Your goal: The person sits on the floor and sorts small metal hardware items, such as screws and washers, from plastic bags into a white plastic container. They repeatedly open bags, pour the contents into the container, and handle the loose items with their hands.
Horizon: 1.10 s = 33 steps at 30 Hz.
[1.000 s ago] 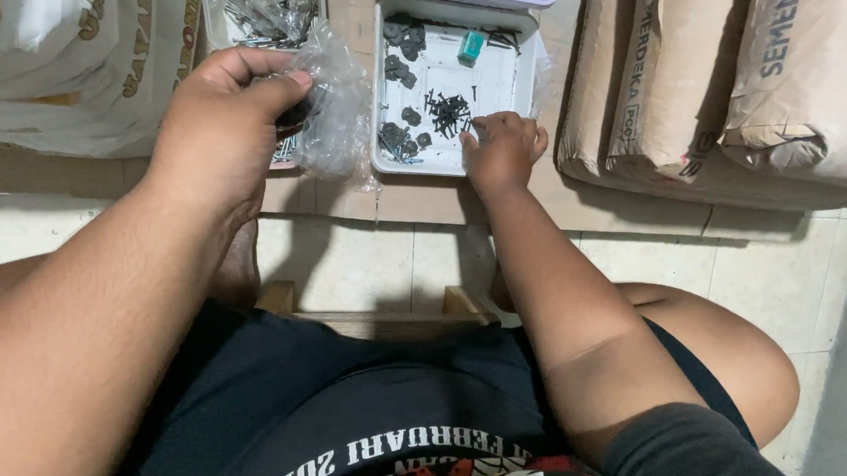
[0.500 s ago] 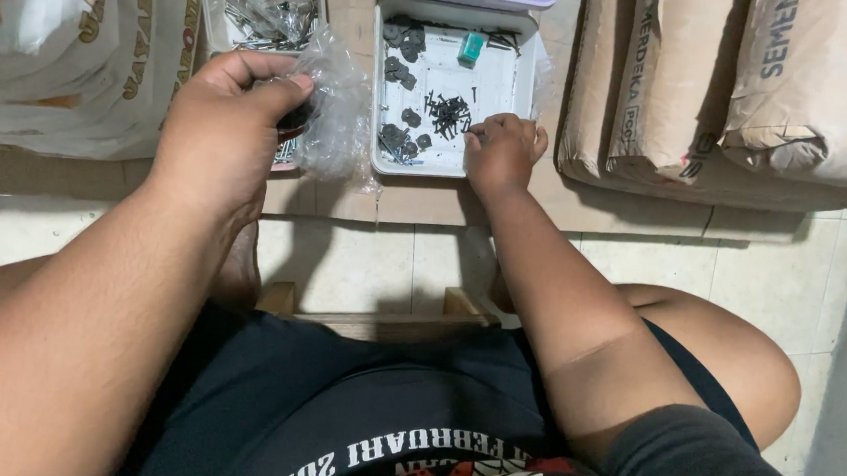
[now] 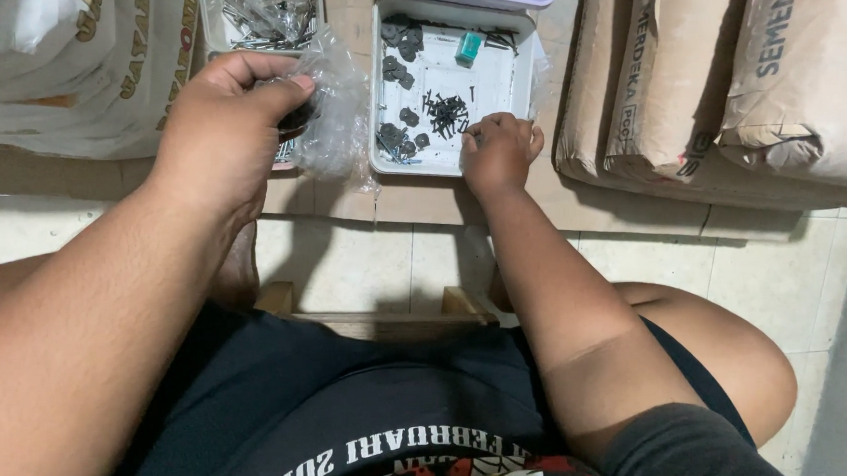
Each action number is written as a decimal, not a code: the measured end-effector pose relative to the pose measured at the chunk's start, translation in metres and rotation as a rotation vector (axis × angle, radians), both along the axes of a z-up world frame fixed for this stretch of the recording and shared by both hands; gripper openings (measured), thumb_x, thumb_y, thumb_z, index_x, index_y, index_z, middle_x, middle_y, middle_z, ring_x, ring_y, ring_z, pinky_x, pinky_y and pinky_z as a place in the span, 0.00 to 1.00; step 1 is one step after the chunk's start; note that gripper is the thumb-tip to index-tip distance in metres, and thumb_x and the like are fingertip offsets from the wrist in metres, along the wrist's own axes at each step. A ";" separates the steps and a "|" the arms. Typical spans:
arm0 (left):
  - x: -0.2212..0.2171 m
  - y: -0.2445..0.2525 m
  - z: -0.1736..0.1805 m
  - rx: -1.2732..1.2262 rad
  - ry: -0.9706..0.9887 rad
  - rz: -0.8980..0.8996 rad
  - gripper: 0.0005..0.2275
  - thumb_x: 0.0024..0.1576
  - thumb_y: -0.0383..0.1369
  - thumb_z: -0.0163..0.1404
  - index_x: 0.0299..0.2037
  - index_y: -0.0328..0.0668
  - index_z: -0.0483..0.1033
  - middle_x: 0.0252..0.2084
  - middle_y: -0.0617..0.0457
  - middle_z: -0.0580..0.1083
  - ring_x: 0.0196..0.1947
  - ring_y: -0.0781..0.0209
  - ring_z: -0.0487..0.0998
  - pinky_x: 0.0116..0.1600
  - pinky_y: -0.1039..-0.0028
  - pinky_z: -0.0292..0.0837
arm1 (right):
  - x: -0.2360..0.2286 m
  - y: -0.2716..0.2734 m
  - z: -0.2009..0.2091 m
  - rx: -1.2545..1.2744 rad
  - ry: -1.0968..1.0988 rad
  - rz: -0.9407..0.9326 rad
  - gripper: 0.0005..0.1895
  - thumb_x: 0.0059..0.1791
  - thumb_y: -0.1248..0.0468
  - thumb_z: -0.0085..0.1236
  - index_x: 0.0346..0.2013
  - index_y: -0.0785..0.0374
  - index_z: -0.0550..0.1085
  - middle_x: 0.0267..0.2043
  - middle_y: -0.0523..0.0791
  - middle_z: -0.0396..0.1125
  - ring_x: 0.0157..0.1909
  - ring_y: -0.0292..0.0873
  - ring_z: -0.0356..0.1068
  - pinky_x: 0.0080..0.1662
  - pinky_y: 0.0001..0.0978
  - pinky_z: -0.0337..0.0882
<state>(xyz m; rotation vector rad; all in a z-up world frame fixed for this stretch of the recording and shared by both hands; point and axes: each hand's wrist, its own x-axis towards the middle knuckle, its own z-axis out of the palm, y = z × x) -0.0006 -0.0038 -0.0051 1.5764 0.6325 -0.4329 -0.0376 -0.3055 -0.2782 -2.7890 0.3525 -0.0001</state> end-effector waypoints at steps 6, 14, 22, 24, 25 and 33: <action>0.000 -0.001 0.006 0.008 0.029 -0.005 0.03 0.57 0.31 0.57 0.39 0.52 0.79 0.35 0.62 0.79 0.34 0.73 0.76 0.43 0.84 0.74 | -0.002 -0.002 -0.008 -0.037 -0.102 0.033 0.03 0.46 0.57 0.64 0.28 0.47 0.80 0.43 0.38 0.69 0.55 0.48 0.62 0.66 0.49 0.42; 0.001 -0.001 0.002 -0.003 0.012 -0.006 0.03 0.57 0.30 0.57 0.39 0.51 0.79 0.35 0.62 0.79 0.35 0.73 0.77 0.43 0.84 0.74 | -0.002 0.001 -0.006 -0.044 -0.104 0.035 0.03 0.46 0.57 0.63 0.29 0.47 0.82 0.43 0.38 0.69 0.54 0.47 0.63 0.66 0.48 0.43; 0.000 -0.001 0.005 0.014 0.029 -0.016 0.03 0.58 0.30 0.57 0.40 0.51 0.79 0.36 0.62 0.79 0.35 0.73 0.77 0.44 0.85 0.75 | -0.001 0.003 0.001 -0.021 -0.053 0.034 0.03 0.48 0.58 0.61 0.31 0.48 0.80 0.43 0.39 0.68 0.54 0.49 0.62 0.67 0.48 0.43; 0.000 0.000 -0.003 -0.009 -0.008 -0.003 0.04 0.56 0.30 0.57 0.39 0.50 0.79 0.35 0.62 0.79 0.34 0.73 0.76 0.43 0.85 0.74 | -0.001 0.005 0.005 0.006 -0.031 0.016 0.03 0.48 0.58 0.59 0.31 0.48 0.80 0.44 0.39 0.69 0.55 0.48 0.62 0.67 0.47 0.41; 0.000 0.000 -0.003 -0.009 -0.009 -0.003 0.04 0.56 0.30 0.57 0.39 0.50 0.79 0.35 0.62 0.79 0.34 0.73 0.76 0.43 0.85 0.74 | -0.001 0.004 0.004 0.006 -0.031 0.017 0.03 0.48 0.58 0.59 0.31 0.48 0.80 0.44 0.39 0.69 0.55 0.48 0.62 0.67 0.47 0.41; -0.001 -0.002 0.003 0.024 0.012 -0.011 0.04 0.56 0.30 0.57 0.39 0.52 0.79 0.35 0.63 0.78 0.34 0.74 0.76 0.43 0.85 0.74 | 0.000 0.008 0.014 0.040 0.022 0.002 0.03 0.50 0.62 0.58 0.34 0.49 0.79 0.45 0.40 0.67 0.56 0.48 0.62 0.69 0.50 0.39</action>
